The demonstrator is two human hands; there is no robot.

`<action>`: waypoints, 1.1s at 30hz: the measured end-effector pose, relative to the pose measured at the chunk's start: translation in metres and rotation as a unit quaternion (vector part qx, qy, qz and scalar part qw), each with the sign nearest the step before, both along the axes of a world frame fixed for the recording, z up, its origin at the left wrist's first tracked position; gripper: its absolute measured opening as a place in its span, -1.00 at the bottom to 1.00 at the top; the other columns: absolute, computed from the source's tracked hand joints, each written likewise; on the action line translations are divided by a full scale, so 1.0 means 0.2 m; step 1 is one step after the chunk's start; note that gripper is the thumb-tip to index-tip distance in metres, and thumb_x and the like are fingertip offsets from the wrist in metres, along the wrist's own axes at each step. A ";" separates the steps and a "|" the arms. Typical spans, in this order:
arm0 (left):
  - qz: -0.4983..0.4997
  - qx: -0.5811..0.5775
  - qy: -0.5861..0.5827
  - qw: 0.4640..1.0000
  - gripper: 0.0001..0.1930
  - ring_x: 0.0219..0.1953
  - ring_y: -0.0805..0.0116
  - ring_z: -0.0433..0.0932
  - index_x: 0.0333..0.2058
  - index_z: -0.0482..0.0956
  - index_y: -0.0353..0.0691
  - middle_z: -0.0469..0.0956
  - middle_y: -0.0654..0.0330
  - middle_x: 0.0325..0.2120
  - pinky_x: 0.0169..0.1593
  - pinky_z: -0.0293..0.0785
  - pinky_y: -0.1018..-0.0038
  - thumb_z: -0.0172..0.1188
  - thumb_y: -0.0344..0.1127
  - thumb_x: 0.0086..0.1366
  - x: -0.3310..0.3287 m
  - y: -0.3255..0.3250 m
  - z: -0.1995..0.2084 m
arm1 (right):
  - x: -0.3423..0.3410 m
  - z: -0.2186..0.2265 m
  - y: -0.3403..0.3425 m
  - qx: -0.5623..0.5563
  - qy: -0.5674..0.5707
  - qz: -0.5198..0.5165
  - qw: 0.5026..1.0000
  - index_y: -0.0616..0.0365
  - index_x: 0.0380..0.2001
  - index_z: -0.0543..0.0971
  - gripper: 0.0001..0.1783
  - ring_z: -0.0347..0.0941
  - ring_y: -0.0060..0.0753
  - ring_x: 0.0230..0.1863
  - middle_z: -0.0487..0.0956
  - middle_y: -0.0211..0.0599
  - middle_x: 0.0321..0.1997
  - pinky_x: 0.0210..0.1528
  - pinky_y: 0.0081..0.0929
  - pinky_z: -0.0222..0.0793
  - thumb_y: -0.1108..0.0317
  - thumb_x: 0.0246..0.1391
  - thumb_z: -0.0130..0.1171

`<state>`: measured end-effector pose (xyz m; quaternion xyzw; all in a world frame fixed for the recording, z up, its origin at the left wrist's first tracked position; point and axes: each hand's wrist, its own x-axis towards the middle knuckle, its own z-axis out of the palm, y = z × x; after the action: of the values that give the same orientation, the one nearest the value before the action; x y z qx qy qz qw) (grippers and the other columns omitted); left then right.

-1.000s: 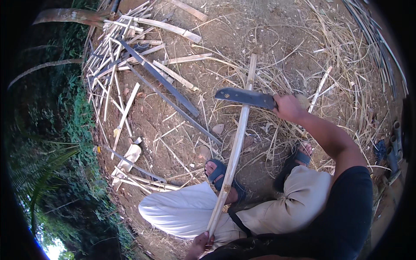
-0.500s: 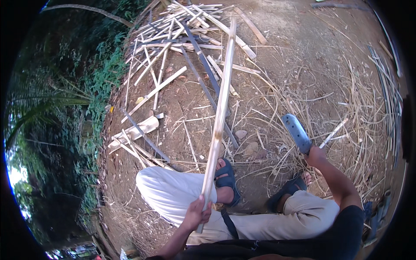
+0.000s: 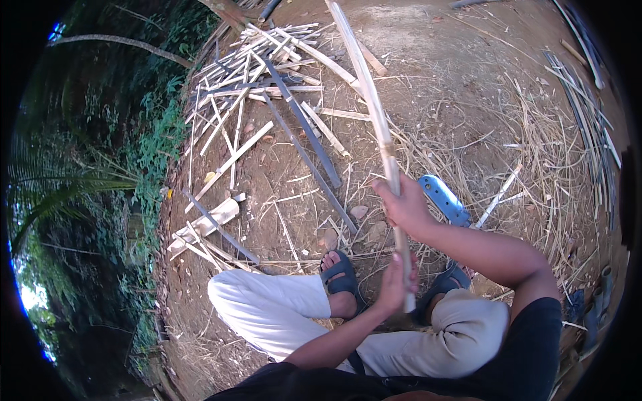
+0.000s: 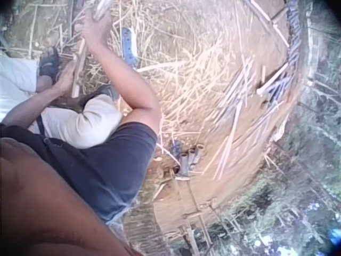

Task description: The person shaves and strips lengths of bamboo using a large blade, drawing the tool along the wood repeatedly to thin and smooth it while seated on the ground.

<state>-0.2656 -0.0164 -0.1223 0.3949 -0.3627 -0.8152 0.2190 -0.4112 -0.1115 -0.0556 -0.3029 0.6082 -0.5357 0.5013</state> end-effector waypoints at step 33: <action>-0.440 -0.430 -0.646 0.452 -0.37 -0.57 0.16 0.55 -0.39 0.72 -0.19 0.53 0.13 -0.71 -0.42 0.41 0.24 0.42 0.35 -0.09 1.30 -1.16 1.51 | -0.59 -0.09 0.39 0.247 0.003 0.592 0.767 0.08 -0.55 0.56 -0.72 0.26 -0.70 -0.72 0.39 -0.58 -0.74 -0.60 -0.62 0.21 0.22 -0.02 0.47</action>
<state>-0.0053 -0.2480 0.1788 0.4519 -0.8294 -0.0541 -0.3241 -0.5296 -0.0341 -0.0731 -0.4704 0.4208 0.0372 0.7748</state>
